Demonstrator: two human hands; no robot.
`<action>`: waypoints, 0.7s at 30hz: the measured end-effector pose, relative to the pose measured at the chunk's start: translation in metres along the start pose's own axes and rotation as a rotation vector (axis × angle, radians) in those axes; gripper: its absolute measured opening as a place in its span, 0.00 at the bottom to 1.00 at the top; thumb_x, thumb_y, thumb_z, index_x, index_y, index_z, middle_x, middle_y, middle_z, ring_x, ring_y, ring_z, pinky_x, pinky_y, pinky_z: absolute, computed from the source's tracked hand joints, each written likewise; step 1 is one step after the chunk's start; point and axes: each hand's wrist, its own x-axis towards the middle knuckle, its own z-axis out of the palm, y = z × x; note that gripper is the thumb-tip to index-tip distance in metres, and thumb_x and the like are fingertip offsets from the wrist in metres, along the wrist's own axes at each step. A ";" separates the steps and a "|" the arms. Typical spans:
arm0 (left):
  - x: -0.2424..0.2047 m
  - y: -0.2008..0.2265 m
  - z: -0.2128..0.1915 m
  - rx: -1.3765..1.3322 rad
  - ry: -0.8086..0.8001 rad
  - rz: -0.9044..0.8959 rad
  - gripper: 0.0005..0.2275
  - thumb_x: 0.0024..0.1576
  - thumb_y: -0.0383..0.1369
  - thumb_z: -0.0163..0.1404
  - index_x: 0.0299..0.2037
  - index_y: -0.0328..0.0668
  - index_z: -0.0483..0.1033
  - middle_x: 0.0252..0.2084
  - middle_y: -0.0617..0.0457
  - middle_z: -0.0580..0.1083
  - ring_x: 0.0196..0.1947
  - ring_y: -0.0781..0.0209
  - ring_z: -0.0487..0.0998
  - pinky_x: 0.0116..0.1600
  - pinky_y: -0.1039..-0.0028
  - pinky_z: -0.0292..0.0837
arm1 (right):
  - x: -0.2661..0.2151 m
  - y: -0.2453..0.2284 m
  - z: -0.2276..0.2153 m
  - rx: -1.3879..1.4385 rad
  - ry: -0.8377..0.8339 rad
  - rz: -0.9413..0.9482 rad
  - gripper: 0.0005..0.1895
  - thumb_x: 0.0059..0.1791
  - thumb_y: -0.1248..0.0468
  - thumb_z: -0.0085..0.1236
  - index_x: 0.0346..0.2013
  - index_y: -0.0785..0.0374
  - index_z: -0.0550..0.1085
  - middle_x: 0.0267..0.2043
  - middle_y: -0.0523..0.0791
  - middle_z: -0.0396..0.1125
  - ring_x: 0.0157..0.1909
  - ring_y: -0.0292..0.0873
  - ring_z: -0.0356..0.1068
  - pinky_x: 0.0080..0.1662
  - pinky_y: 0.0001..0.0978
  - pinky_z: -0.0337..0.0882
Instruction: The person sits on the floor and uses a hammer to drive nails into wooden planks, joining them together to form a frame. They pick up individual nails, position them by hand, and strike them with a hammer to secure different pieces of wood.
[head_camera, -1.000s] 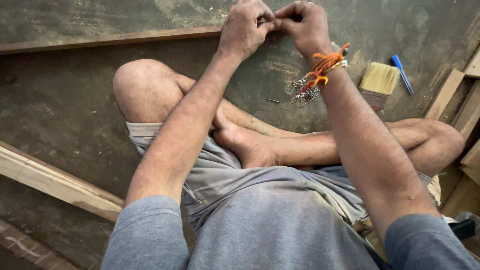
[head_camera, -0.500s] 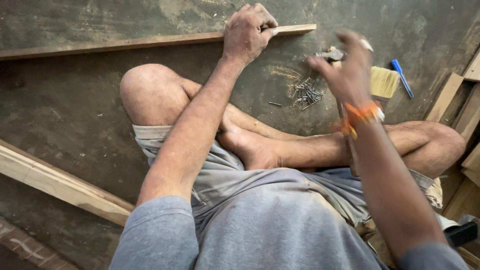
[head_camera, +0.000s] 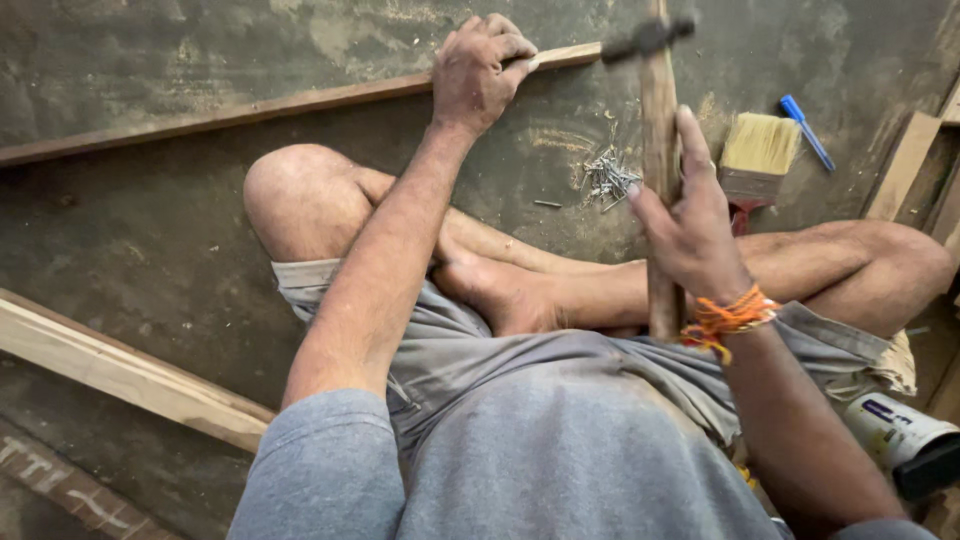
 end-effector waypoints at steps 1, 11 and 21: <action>-0.001 0.000 0.001 0.003 0.001 -0.010 0.03 0.51 0.35 0.64 0.32 0.50 0.85 0.36 0.64 0.77 0.42 0.61 0.76 0.51 0.66 0.69 | 0.000 -0.012 0.004 -0.134 0.028 -0.162 0.43 0.54 0.71 0.56 0.78 0.67 0.43 0.62 0.56 0.63 0.54 0.52 0.67 0.53 0.41 0.73; 0.001 -0.001 0.004 0.029 0.009 0.005 0.03 0.52 0.35 0.64 0.32 0.51 0.85 0.37 0.65 0.77 0.42 0.63 0.76 0.51 0.66 0.68 | 0.029 -0.033 0.024 -0.376 -0.119 -0.262 0.44 0.54 0.71 0.53 0.79 0.64 0.41 0.58 0.62 0.60 0.53 0.63 0.66 0.55 0.53 0.68; 0.001 -0.002 0.005 0.032 0.007 0.022 0.02 0.54 0.34 0.64 0.33 0.52 0.84 0.37 0.66 0.76 0.42 0.64 0.76 0.53 0.68 0.69 | 0.030 -0.029 0.023 -0.332 -0.100 -0.359 0.43 0.55 0.72 0.53 0.79 0.64 0.41 0.59 0.64 0.60 0.55 0.65 0.65 0.56 0.54 0.68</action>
